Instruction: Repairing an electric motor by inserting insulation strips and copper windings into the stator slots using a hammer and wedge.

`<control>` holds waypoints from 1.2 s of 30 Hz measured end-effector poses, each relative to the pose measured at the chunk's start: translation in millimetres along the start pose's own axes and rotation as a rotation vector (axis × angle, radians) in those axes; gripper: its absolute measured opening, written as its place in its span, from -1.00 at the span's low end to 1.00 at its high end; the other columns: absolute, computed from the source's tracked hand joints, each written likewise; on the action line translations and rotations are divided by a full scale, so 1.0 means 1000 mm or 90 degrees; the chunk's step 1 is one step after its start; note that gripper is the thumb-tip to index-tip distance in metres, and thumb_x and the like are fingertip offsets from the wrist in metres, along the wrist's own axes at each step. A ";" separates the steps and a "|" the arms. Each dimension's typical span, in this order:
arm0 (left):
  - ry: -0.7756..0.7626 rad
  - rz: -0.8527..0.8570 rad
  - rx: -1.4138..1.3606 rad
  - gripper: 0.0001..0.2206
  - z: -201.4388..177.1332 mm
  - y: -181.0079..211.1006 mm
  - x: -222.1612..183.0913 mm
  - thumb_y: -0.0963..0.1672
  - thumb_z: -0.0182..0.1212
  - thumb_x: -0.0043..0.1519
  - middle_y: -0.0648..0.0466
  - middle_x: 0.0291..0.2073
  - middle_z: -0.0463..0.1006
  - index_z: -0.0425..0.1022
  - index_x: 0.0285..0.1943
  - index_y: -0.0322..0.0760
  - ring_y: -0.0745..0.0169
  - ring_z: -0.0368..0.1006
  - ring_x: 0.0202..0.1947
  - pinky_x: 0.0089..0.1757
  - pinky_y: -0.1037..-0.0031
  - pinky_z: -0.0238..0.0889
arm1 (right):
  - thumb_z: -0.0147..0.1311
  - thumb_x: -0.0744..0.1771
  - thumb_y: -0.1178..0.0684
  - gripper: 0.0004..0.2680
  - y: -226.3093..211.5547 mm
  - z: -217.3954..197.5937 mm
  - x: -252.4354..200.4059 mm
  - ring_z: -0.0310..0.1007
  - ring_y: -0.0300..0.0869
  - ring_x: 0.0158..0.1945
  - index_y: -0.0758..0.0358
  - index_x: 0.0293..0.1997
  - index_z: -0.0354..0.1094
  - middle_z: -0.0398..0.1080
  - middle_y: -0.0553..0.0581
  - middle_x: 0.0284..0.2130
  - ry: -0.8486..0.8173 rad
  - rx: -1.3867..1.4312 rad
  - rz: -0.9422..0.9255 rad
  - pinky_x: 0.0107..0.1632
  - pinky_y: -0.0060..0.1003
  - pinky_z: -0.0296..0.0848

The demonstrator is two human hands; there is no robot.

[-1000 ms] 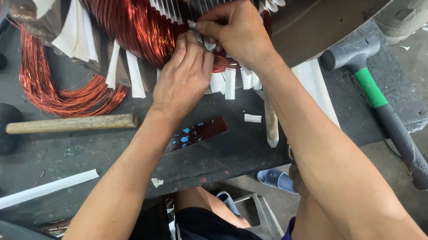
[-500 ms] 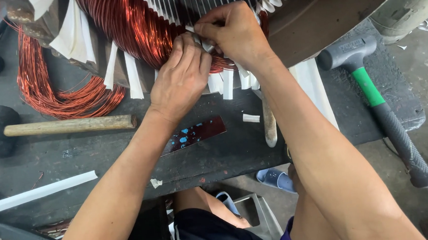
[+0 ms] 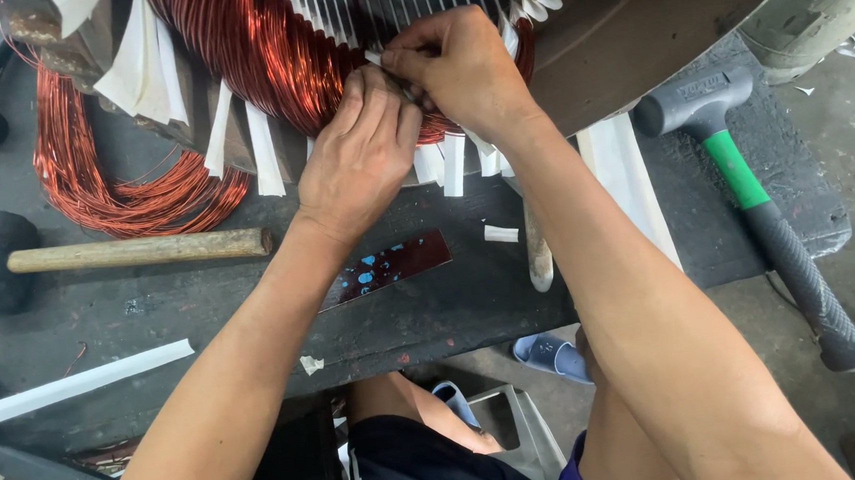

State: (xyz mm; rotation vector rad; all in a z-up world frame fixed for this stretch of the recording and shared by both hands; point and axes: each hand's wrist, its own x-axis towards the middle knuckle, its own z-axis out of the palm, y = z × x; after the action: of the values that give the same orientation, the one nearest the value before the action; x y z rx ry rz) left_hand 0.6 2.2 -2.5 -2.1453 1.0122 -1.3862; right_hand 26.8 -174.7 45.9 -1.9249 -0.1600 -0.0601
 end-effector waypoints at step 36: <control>-0.021 0.009 0.017 -0.84 -0.001 0.002 0.000 -0.28 0.06 0.42 -0.13 -0.04 0.64 0.55 -0.08 -0.21 0.04 0.48 0.15 0.29 0.35 0.30 | 0.28 0.41 0.06 -0.92 0.010 -0.002 0.001 0.44 -0.40 -0.56 0.14 -0.17 0.68 0.55 -0.06 -0.54 0.002 0.006 -0.044 -0.41 -0.53 0.49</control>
State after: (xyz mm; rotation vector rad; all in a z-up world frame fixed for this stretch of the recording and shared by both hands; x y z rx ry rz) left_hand -0.8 0.6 -3.3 -2.1297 0.9889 -1.3462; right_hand 29.1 -180.0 37.4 -1.9103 -0.2250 -0.1086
